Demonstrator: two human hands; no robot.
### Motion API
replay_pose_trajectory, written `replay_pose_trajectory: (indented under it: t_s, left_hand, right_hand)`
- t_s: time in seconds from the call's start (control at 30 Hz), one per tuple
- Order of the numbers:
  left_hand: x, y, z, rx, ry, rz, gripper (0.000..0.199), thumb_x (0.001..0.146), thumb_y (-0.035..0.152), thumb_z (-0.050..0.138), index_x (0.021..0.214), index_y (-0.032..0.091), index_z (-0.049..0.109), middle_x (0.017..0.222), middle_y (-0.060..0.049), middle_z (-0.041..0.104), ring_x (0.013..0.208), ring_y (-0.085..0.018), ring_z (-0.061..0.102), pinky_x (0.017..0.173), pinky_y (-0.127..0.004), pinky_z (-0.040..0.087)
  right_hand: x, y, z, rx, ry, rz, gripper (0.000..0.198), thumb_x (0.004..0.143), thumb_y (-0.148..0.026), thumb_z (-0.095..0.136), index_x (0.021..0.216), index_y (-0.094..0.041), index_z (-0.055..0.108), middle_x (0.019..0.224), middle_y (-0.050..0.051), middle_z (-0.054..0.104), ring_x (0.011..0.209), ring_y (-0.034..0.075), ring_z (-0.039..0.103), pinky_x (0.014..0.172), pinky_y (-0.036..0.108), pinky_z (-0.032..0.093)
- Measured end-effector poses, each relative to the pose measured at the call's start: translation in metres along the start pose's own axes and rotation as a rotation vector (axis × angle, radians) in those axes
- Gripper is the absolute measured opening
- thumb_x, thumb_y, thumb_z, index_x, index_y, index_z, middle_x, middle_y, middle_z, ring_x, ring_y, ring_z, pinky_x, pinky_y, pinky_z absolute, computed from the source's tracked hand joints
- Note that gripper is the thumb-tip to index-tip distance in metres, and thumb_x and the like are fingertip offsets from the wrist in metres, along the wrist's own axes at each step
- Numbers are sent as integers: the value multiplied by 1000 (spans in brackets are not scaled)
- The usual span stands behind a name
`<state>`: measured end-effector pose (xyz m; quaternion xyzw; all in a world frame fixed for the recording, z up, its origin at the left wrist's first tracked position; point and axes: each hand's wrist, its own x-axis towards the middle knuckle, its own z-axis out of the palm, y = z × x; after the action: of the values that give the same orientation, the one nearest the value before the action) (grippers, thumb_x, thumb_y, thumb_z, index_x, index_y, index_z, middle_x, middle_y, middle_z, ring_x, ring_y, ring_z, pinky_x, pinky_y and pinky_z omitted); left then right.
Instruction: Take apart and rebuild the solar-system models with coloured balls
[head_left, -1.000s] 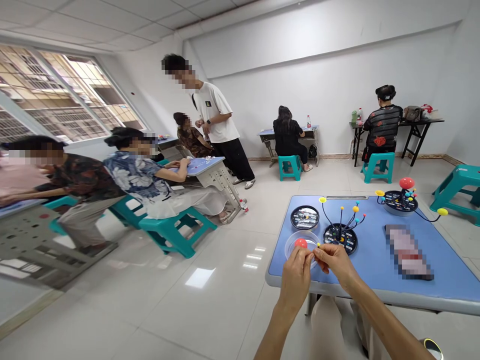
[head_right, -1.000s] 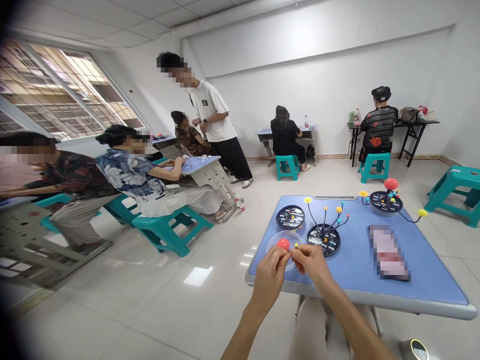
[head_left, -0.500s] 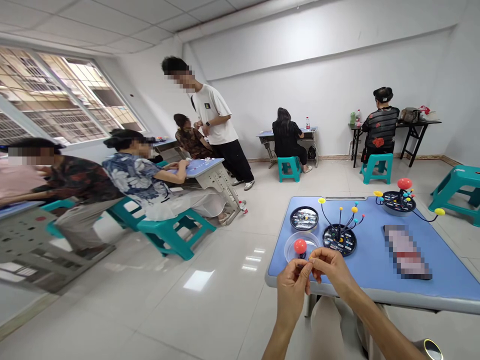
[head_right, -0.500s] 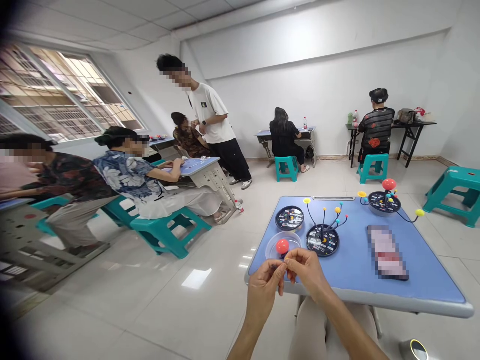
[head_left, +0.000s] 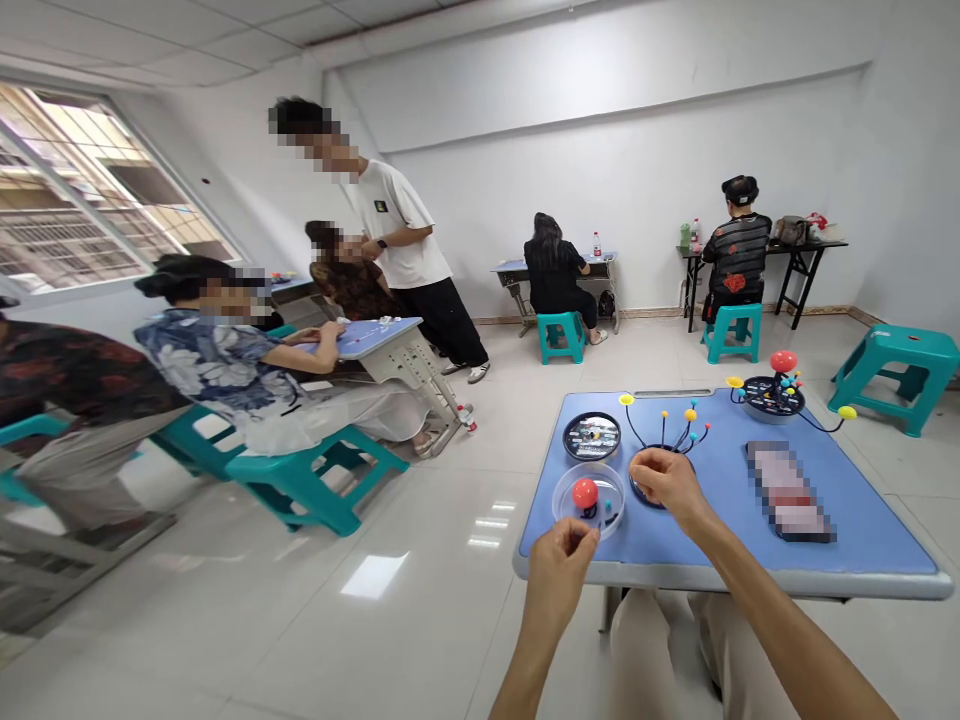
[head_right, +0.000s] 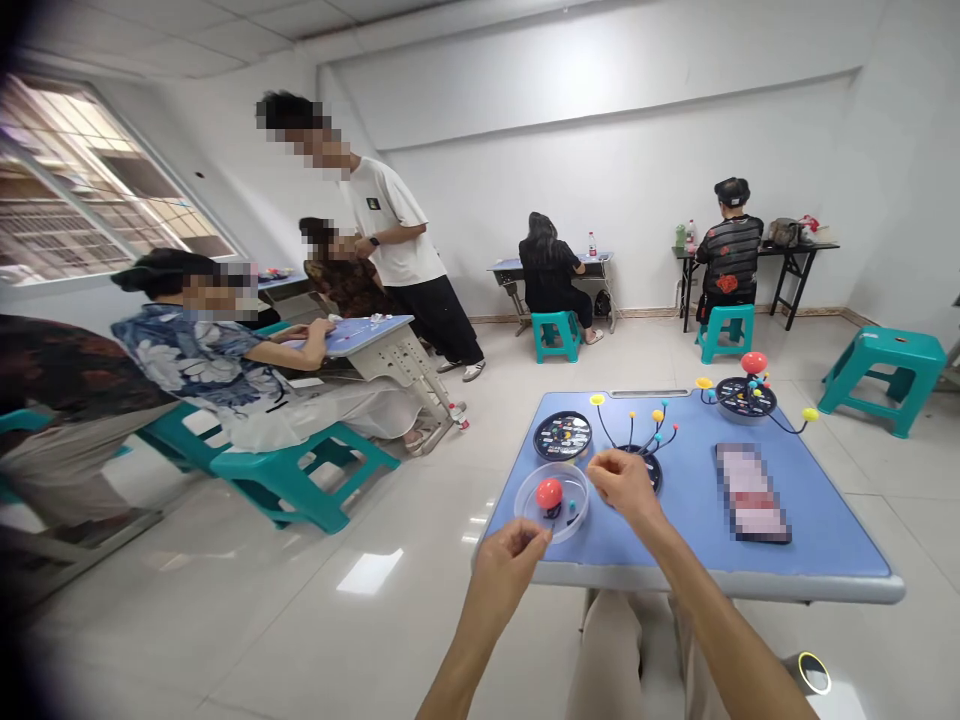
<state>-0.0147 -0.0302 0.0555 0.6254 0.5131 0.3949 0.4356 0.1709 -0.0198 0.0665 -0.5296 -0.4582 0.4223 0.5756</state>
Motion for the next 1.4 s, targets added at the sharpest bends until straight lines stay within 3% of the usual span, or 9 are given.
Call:
replay_pose_trajectory:
  t_s: [0.17, 0.4, 0.6, 0.8, 0.97, 1.07, 1.2, 1.3, 1.4]
  left_hand:
    - [27, -5, 8, 372, 59, 218, 15, 78, 24, 55, 66, 19, 63, 62, 1, 61, 56, -14, 53, 59, -26, 40]
    - [35, -10, 16, 650, 22, 252, 23, 79, 6, 52, 83, 20, 70, 87, -5, 67, 78, -18, 63, 70, -28, 44]
    - [30, -3, 12, 614, 82, 290, 19, 84, 15, 53, 89, 20, 70, 87, -6, 66, 74, -19, 63, 68, -31, 47]
    - [2, -1, 57, 193, 54, 379, 22, 89, 26, 50, 96, 21, 70, 85, -5, 66, 62, -15, 59, 60, -28, 49]
    - [13, -2, 117, 91, 44, 294, 34, 89, 22, 46, 120, 17, 61, 87, -7, 67, 75, -18, 62, 71, -33, 51]
    - [35, 2, 136, 149, 91, 235, 36, 90, 23, 47, 123, 14, 58, 93, -11, 68, 87, -23, 63, 82, -40, 49]
    - [56, 8, 143, 253, 97, 218, 28, 88, 22, 51, 111, 11, 64, 96, -15, 68, 91, -27, 63, 83, -42, 47]
    - [63, 8, 143, 258, 87, 241, 20, 87, 16, 49, 94, 13, 68, 94, -14, 69, 86, -26, 63, 77, -38, 46]
    - [66, 4, 144, 219, 88, 250, 20, 87, 13, 48, 87, 15, 68, 89, -11, 70, 82, -24, 64, 74, -36, 45]
  right_hand:
    - [13, 5, 12, -693, -76, -146, 11, 72, -15, 54, 73, -18, 65, 69, 0, 64, 64, 14, 55, 60, 24, 38]
    - [11, 12, 25, -938, -130, -146, 24, 74, -6, 52, 88, -17, 69, 88, 7, 71, 80, 21, 63, 67, 27, 37]
    - [2, 7, 24, -930, -128, -180, 21, 81, -13, 54, 93, -18, 70, 93, 7, 71, 83, 20, 64, 72, 27, 40]
    - [-18, 8, -35, -467, 266, -233, 19, 86, -31, 53, 80, -20, 68, 79, 6, 70, 67, 20, 60, 64, 30, 44]
    - [-20, 3, -91, -658, 434, -252, 22, 85, -36, 53, 78, -21, 68, 76, 7, 69, 63, 21, 57, 65, 33, 44]
    - [-7, -16, -98, -908, 281, -420, 23, 90, -25, 47, 87, -20, 69, 88, 7, 70, 74, 21, 59, 70, 33, 44]
    - [26, -45, -83, -1314, -152, -634, 30, 86, -6, 46, 96, -20, 70, 109, 10, 68, 109, 25, 50, 84, 35, 40]
    - [50, -52, -71, -1518, -472, -623, 25, 77, -5, 55, 90, -18, 71, 99, 10, 70, 107, 26, 49, 85, 37, 34]
    - [62, -48, -64, -1602, -626, -571, 16, 74, -9, 59, 81, -17, 71, 81, 9, 69, 94, 23, 51, 80, 37, 31]
